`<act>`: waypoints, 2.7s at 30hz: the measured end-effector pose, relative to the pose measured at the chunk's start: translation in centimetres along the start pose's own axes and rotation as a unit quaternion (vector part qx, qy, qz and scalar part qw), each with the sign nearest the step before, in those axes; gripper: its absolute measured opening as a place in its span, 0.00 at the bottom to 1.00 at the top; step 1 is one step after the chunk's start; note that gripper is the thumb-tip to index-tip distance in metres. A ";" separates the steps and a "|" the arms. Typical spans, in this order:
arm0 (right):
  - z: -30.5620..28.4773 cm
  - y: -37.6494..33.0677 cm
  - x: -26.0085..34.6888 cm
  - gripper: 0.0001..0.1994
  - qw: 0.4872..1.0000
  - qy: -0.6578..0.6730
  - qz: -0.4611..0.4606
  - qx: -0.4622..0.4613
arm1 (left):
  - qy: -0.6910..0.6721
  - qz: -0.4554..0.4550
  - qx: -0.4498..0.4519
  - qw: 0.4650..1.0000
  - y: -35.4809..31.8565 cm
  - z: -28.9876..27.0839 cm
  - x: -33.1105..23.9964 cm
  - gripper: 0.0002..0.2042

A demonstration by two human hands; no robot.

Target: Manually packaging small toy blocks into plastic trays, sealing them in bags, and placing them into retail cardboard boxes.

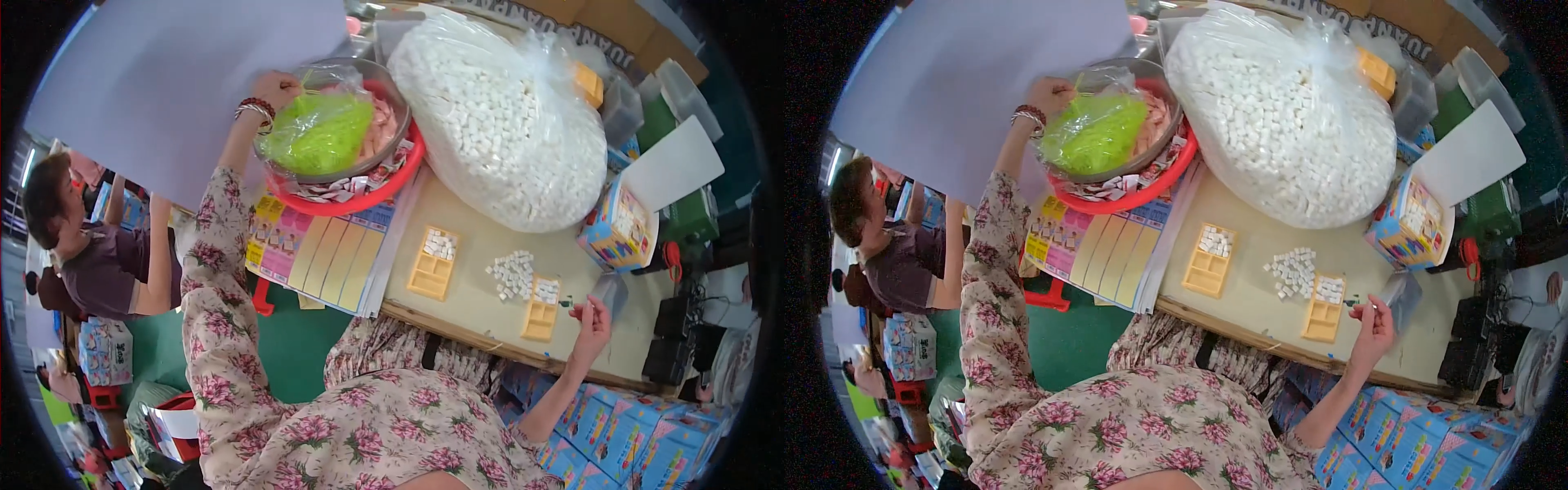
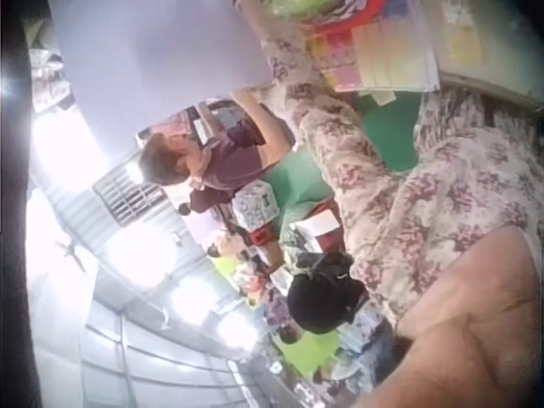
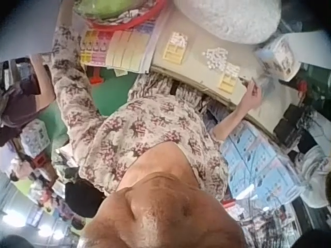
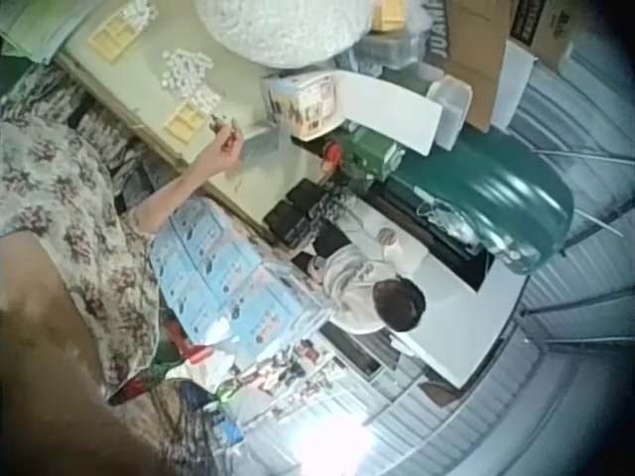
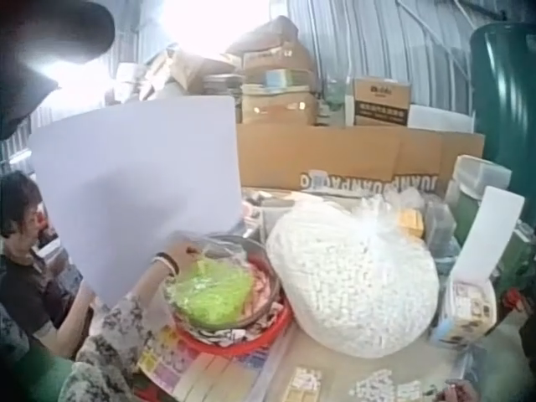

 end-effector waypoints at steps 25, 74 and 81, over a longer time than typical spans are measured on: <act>44.5 7.0 8.3 0.13 0.740 -0.416 -0.295 0.437 | 0.152 0.047 -0.079 0.984 -3.3 0.5 -6.5 0.10; 42.3 7.9 7.3 0.06 0.894 0.147 -0.097 0.413 | -0.287 -0.038 -0.048 0.956 -2.1 2.4 -1.9 0.04; 34.5 4.6 8.7 0.07 0.835 0.224 0.079 0.496 | -0.351 0.029 0.000 0.936 -2.3 4.3 0.9 0.04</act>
Point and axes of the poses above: each hand's wrist, its own y-axis towards the middle knuckle, its own z-axis out of the palm, x = y × z, the point moved 3 cm from there along y, towards the middle knuckle, and after that the axes turned 8 degrees about y, right-handed, at the moved point
